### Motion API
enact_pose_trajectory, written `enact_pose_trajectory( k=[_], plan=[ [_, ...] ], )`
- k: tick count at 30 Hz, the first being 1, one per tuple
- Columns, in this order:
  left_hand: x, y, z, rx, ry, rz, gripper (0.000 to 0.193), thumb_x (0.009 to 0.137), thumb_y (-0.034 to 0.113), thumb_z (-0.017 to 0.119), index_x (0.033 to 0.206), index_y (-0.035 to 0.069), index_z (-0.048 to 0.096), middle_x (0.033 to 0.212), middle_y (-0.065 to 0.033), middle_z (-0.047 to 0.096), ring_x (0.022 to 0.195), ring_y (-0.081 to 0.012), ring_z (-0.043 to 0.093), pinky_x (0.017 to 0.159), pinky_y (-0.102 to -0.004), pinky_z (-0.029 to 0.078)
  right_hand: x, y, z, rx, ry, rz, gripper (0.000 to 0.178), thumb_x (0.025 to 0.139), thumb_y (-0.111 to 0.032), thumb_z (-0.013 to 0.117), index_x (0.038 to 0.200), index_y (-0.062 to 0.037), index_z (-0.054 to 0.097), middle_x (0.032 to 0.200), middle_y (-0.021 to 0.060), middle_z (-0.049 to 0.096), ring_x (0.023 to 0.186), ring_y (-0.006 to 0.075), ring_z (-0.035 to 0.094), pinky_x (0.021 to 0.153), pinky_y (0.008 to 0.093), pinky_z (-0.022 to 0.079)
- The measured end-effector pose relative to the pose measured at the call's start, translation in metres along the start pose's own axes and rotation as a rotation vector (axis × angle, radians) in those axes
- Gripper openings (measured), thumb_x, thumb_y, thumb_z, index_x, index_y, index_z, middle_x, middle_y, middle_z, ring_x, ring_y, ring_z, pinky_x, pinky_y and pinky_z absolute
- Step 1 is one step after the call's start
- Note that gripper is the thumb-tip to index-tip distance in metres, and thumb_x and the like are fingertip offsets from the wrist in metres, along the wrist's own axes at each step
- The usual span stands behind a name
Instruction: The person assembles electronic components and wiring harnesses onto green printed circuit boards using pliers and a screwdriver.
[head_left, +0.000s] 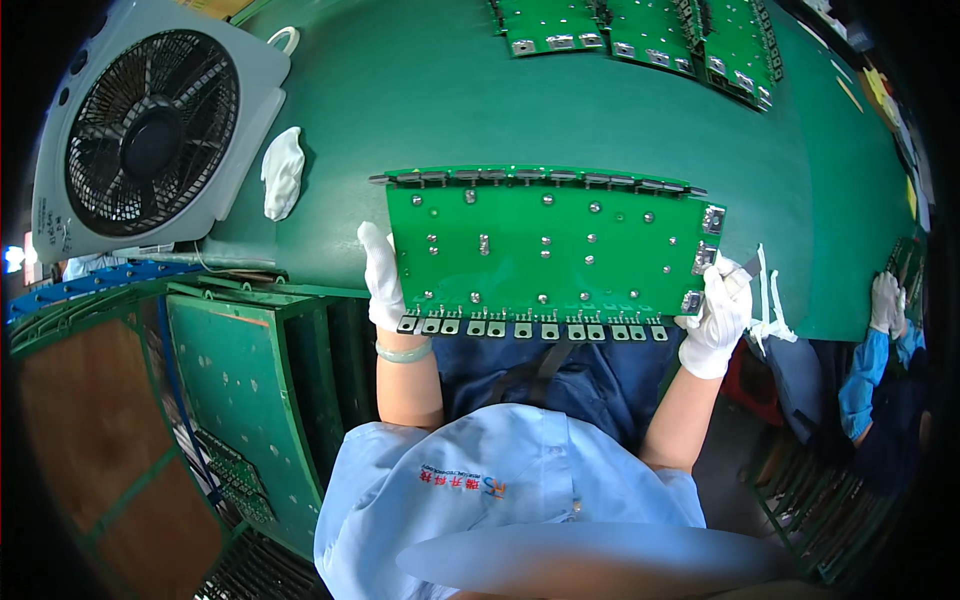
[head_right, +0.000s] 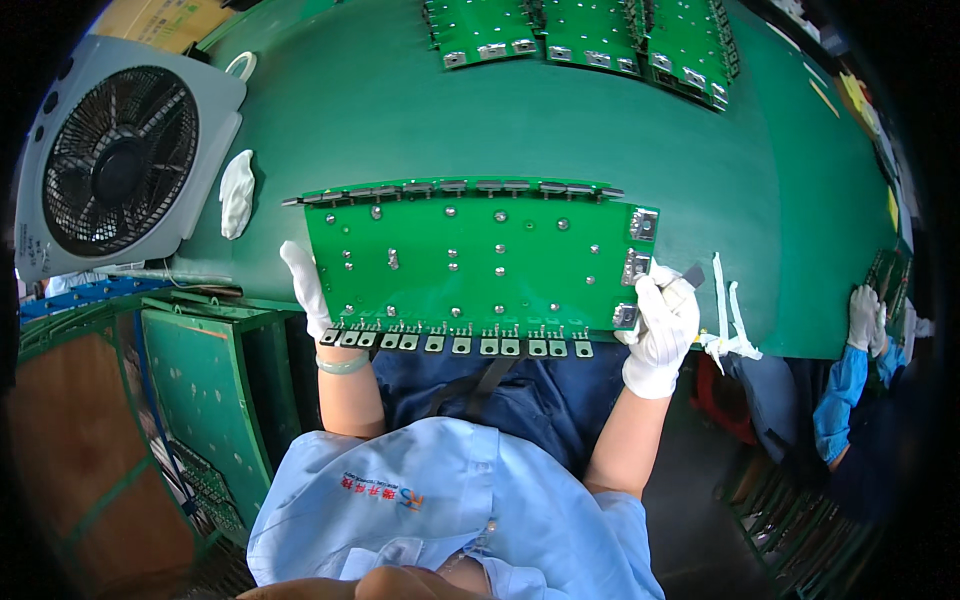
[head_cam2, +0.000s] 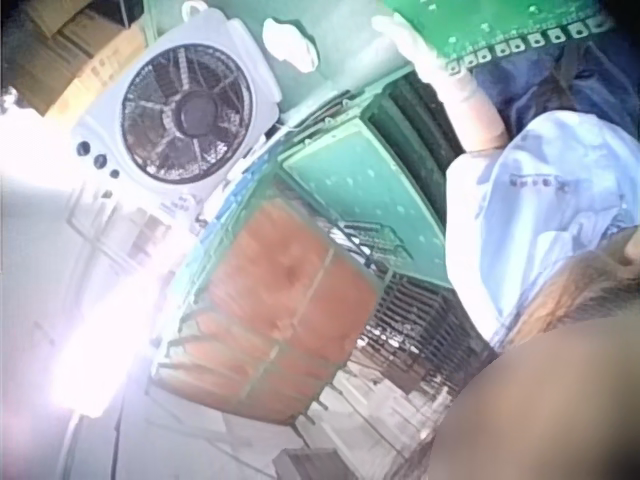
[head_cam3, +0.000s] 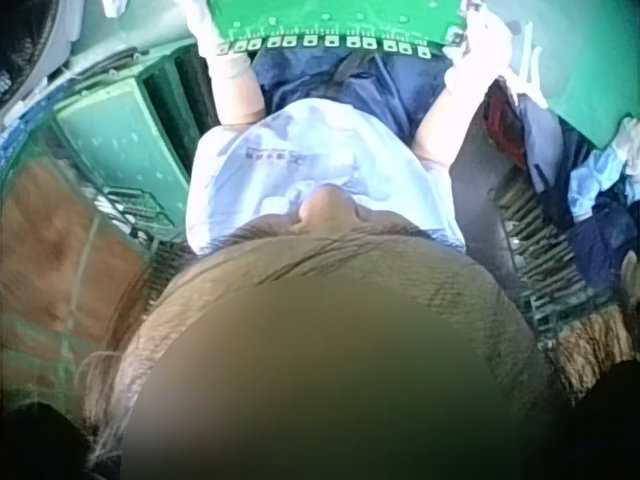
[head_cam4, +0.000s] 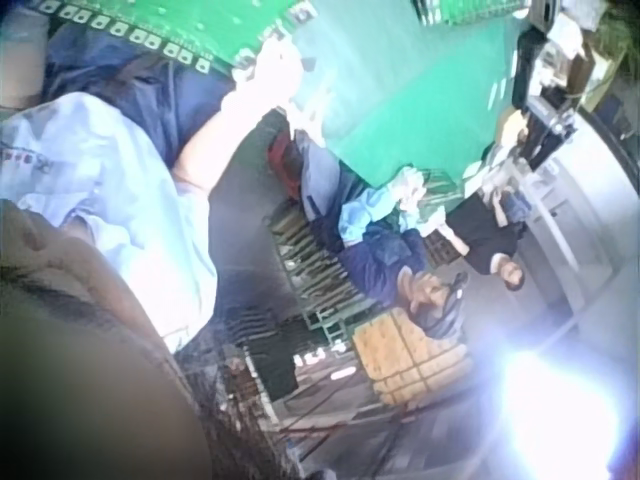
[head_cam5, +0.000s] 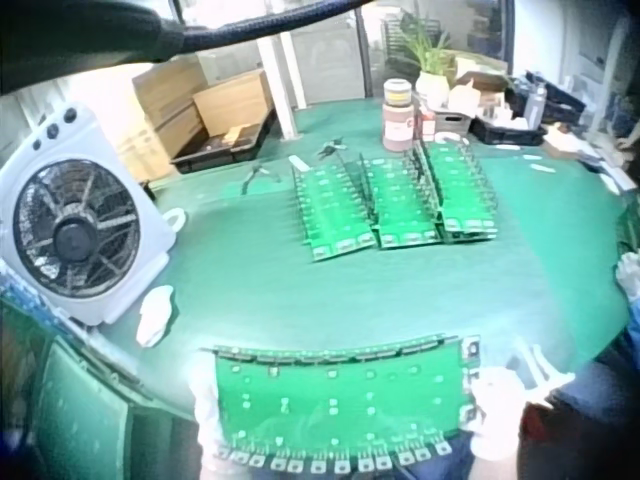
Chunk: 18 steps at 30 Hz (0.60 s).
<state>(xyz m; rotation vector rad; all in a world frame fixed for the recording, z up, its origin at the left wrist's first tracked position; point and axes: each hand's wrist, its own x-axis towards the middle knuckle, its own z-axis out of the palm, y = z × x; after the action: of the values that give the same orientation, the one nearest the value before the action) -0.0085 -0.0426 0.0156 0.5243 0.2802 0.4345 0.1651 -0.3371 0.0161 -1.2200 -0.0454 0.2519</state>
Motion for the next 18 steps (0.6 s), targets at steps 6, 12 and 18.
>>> enact_pose_trajectory(
  k=[6, 12, 18],
  plan=[
    [0.002, -0.001, 0.027, 0.058, 0.18, -0.01, 0.066, 0.092, 0.057, 0.034, 0.114, -0.002, 0.053, 0.103, -0.0098, 0.061, 0.089, -0.0174, 0.059, 0.076, -0.0286, 0.049, -0.002, -0.004, 0.004, -0.064, 0.034, -0.011, 0.013, 0.086, 0.0, 0.053, 0.099, 0.0023, 0.052, 0.086, 0.0119, 0.064, 0.048, 0.0082, 0.053, 0.034, 0.0182, 0.034],
    [-0.006, -0.003, -0.017, 0.559, -0.003, 0.155, 0.059, 0.095, 0.051, 0.036, 0.115, -0.003, 0.052, 0.104, -0.01, 0.061, 0.09, -0.0158, 0.059, 0.076, -0.0267, 0.049, -0.003, -0.005, 0.004, -0.061, 0.059, 0.056, 0.012, 0.088, -0.001, 0.052, 0.099, 0.002, 0.051, 0.086, 0.0131, 0.064, 0.049, 0.0089, 0.055, 0.033, 0.0183, 0.033],
    [-0.003, -0.005, -0.013, 0.301, 0.131, 0.086, 0.05, 0.098, 0.042, 0.033, 0.111, -0.001, 0.053, 0.094, -0.008, 0.062, 0.078, -0.015, 0.059, 0.069, -0.024, 0.05, 0.0, 0.0, -0.001, -0.068, 0.086, 0.039, 0.013, 0.089, -0.002, 0.052, 0.101, 0.0007, 0.051, 0.084, 0.0125, 0.064, 0.048, 0.0094, 0.055, 0.03, 0.0183, 0.031]
  ],
)
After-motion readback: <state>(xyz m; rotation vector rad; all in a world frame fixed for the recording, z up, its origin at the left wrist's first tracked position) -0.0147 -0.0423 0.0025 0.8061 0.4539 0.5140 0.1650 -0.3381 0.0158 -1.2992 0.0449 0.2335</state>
